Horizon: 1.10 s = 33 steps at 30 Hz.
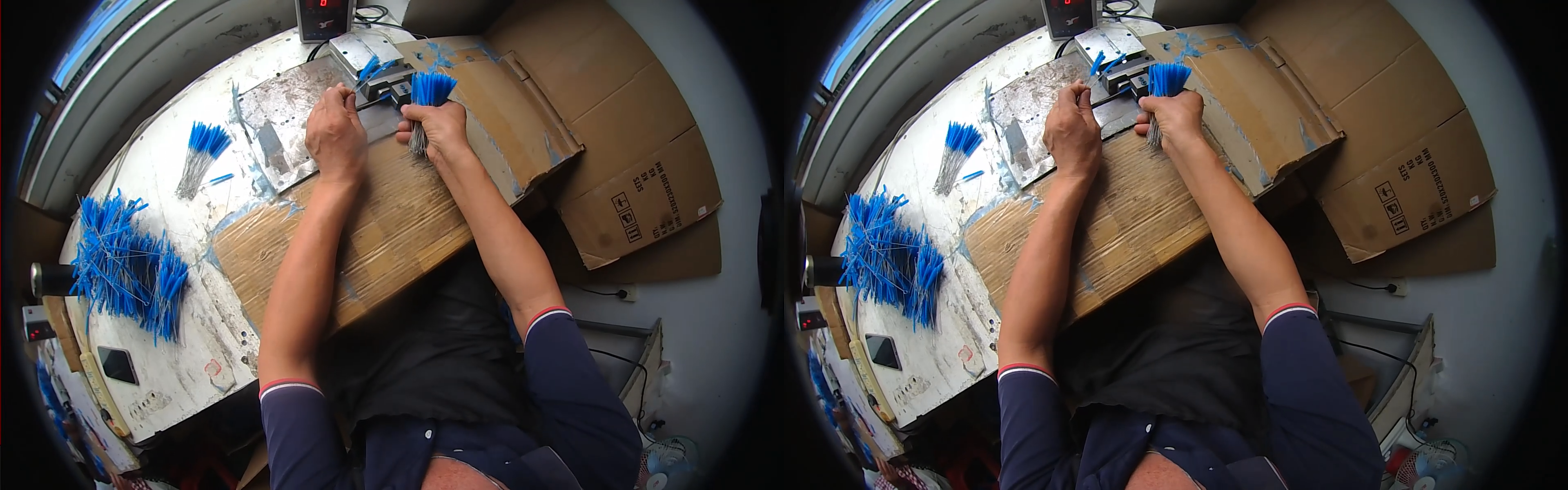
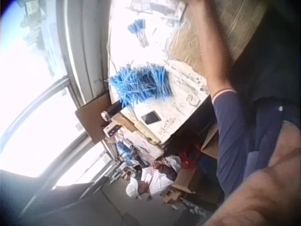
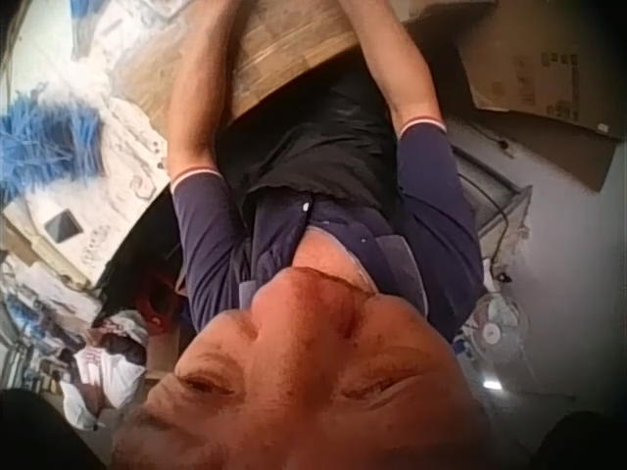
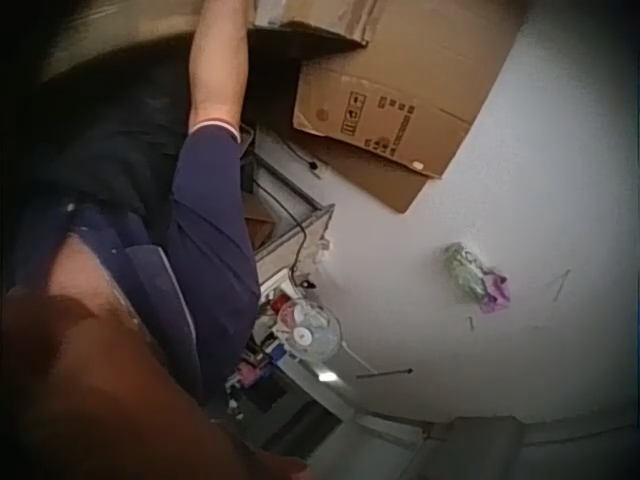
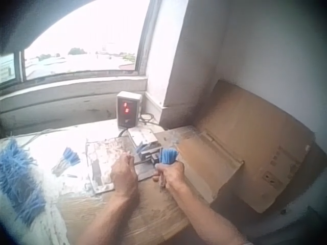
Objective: The worker is assembling bundles of blue fiber components by inserting them into an industrial assembly fixture.
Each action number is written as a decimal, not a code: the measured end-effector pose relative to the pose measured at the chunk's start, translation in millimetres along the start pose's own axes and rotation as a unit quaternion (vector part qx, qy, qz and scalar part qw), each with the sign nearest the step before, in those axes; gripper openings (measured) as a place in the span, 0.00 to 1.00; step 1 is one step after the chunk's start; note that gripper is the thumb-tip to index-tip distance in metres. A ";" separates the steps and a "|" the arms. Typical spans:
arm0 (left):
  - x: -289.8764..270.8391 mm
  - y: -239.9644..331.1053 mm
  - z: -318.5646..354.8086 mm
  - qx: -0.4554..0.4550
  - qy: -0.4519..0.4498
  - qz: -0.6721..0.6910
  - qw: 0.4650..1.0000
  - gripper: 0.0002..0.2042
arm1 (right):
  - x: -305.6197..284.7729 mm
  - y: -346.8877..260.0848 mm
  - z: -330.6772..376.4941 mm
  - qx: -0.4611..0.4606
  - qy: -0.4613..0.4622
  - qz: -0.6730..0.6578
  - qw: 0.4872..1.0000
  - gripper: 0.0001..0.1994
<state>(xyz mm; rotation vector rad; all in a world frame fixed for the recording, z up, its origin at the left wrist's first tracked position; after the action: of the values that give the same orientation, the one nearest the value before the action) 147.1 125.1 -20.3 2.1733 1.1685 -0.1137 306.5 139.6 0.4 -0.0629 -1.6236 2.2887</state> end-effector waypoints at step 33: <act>-2.0 -7.4 -0.3 0.033 -0.059 -0.083 0.994 0.04 | -7.7 -7.3 2.2 -0.028 -0.075 0.142 0.987 0.08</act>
<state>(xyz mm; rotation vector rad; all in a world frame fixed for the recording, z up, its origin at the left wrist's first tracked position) 140.1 126.7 -23.1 2.0915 1.2929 -0.3514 315.1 137.4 6.8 -0.1475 -1.8604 2.5095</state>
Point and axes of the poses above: each hand's wrist, its own z-axis away from the middle knuckle, its own x-axis out of the palm, y = z × x, the point moved 1 cm from there along -z, towards the middle knuckle, and after that the axes turned 6 degrees about x, right-handed, at the moved point
